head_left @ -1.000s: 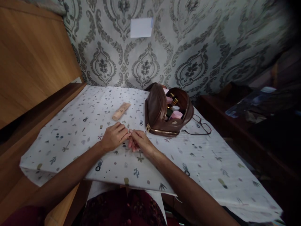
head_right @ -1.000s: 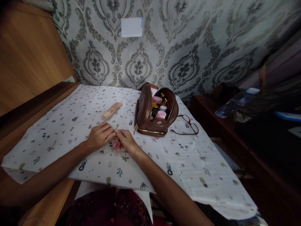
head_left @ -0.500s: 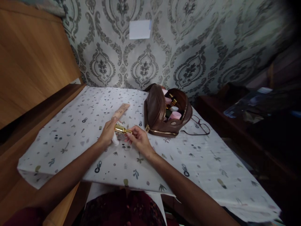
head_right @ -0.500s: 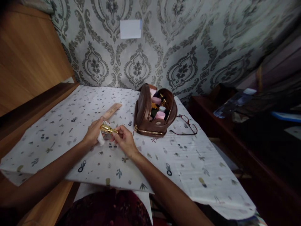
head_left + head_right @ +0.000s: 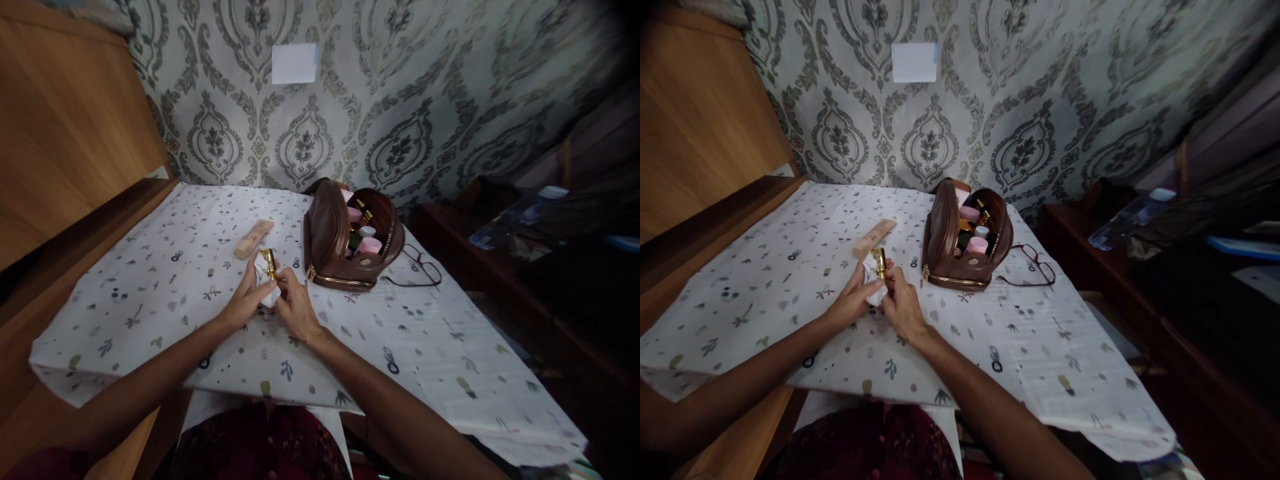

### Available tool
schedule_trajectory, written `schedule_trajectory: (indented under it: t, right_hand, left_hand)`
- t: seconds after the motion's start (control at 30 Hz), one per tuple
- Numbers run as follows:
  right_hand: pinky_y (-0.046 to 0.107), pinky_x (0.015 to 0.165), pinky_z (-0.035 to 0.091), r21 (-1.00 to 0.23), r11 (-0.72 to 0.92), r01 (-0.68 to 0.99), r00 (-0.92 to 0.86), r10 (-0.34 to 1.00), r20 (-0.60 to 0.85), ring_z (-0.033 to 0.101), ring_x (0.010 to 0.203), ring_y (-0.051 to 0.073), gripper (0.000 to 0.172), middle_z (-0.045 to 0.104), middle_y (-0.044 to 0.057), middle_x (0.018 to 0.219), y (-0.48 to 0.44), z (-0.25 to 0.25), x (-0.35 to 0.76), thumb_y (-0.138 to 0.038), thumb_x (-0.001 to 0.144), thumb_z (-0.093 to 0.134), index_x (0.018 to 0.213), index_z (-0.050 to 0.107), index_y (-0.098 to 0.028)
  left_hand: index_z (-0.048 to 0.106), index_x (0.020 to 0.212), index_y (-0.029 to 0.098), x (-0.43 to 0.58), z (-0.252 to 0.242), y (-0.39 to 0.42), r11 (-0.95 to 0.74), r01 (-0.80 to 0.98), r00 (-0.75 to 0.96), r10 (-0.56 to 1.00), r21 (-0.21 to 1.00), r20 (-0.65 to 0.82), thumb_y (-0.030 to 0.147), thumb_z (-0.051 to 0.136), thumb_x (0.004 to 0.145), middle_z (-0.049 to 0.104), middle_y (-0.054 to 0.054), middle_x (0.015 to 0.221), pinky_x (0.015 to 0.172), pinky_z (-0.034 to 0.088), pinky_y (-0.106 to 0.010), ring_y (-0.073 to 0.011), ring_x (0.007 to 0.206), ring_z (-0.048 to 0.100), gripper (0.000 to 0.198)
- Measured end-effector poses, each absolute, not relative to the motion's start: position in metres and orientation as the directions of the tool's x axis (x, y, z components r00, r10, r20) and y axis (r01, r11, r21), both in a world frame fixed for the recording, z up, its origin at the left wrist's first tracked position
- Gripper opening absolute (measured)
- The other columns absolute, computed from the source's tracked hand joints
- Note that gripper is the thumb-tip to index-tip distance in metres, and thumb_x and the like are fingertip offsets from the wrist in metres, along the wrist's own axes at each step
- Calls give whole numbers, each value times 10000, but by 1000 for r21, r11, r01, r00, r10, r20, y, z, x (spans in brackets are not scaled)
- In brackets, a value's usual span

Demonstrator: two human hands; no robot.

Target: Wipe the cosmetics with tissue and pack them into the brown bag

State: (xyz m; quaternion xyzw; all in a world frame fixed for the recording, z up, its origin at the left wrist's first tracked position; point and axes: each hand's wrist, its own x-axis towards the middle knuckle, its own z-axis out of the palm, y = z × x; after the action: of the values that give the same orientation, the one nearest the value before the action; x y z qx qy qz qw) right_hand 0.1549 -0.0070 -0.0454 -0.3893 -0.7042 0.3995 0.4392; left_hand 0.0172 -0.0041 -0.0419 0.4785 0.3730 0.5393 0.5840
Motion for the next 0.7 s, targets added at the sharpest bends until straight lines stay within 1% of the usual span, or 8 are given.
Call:
schedule_trajectory:
  t: [0.03, 0.1, 0.2, 0.27, 0.37, 0.5, 0.6, 0.7]
  right_hand:
    - [257, 593, 457, -898, 398, 190, -295, 895, 334, 581, 612, 155, 157, 595, -30, 760, -7, -47, 156, -189, 814, 456, 940, 387, -250]
    - [264, 609, 464, -878, 435, 199, -276, 885, 375, 579, 641, 162, 154, 582, -23, 778, -6, -49, 156, -192, 830, 442, 961, 385, -248]
    - [257, 597, 447, -850, 451, 272, -285, 882, 377, 567, 614, 161, 202, 577, -28, 754, -5, -52, 154, -161, 831, 418, 1015, 399, -241]
    - [252, 587, 422, -815, 457, 357, -295, 883, 366, 552, 587, 159, 214, 577, -30, 727, -5, -52, 153, -149, 834, 411, 1031, 416, -234]
    - [254, 583, 382, -733, 467, 495, -305, 883, 357, 529, 569, 162, 136, 584, -23, 702, -6, -50, 152, -181, 873, 410, 998, 434, -230]
    - [258, 604, 356, -625, 466, 626, -346, 884, 313, 577, 626, 181, 65, 645, 11, 761, -10, -47, 150, -235, 931, 449, 994, 460, -227]
    - [262, 604, 331, -542, 458, 705, -365, 889, 277, 619, 683, 198, 74, 688, 34, 810, -13, -45, 148, -239, 935, 505, 1007, 490, -231]
    - [268, 610, 330, -510, 444, 737, -363, 896, 255, 644, 716, 207, 126, 709, 40, 834, -14, -43, 147, -212, 914, 541, 1034, 514, -239]
  left_hand:
    - [389, 1456, 266, 17, -42, -6, -67, -221, 181, 978, 973, 108, 343, 713, 833, 543, -84, 1439, 1090, 443, -354, -238, 1311, 529, 706]
    - [366, 1475, 238, 17, -43, -6, -130, -120, 225, 962, 984, 155, 363, 660, 877, 498, -95, 1484, 1177, 344, -368, -238, 1383, 455, 678]
    - [375, 1459, 209, 16, -43, -4, -231, -20, 185, 955, 973, 230, 413, 600, 922, 515, -109, 1459, 1201, 305, -395, -239, 1373, 460, 617]
    - [424, 1407, 198, 16, -43, -2, -263, 6, 137, 956, 965, 259, 443, 587, 929, 546, -117, 1423, 1192, 319, -411, -245, 1344, 492, 561]
    - [461, 1349, 200, 15, -41, 1, -265, -6, 81, 961, 964, 264, 465, 592, 928, 607, -119, 1341, 1155, 372, -422, -246, 1286, 551, 515]
    - [478, 1310, 239, 10, -36, 5, -268, -43, -37, 963, 963, 266, 462, 590, 934, 623, -84, 1303, 1099, 427, -383, -224, 1258, 575, 451]
    - [521, 1240, 237, 9, -31, 5, -244, -58, -118, 965, 968, 236, 451, 587, 935, 633, -72, 1261, 1057, 452, -348, -212, 1224, 591, 378]
    - [562, 1170, 218, 13, -29, 1, -188, -87, -102, 979, 978, 178, 413, 647, 897, 668, -66, 1182, 1050, 451, -326, -205, 1180, 610, 346]
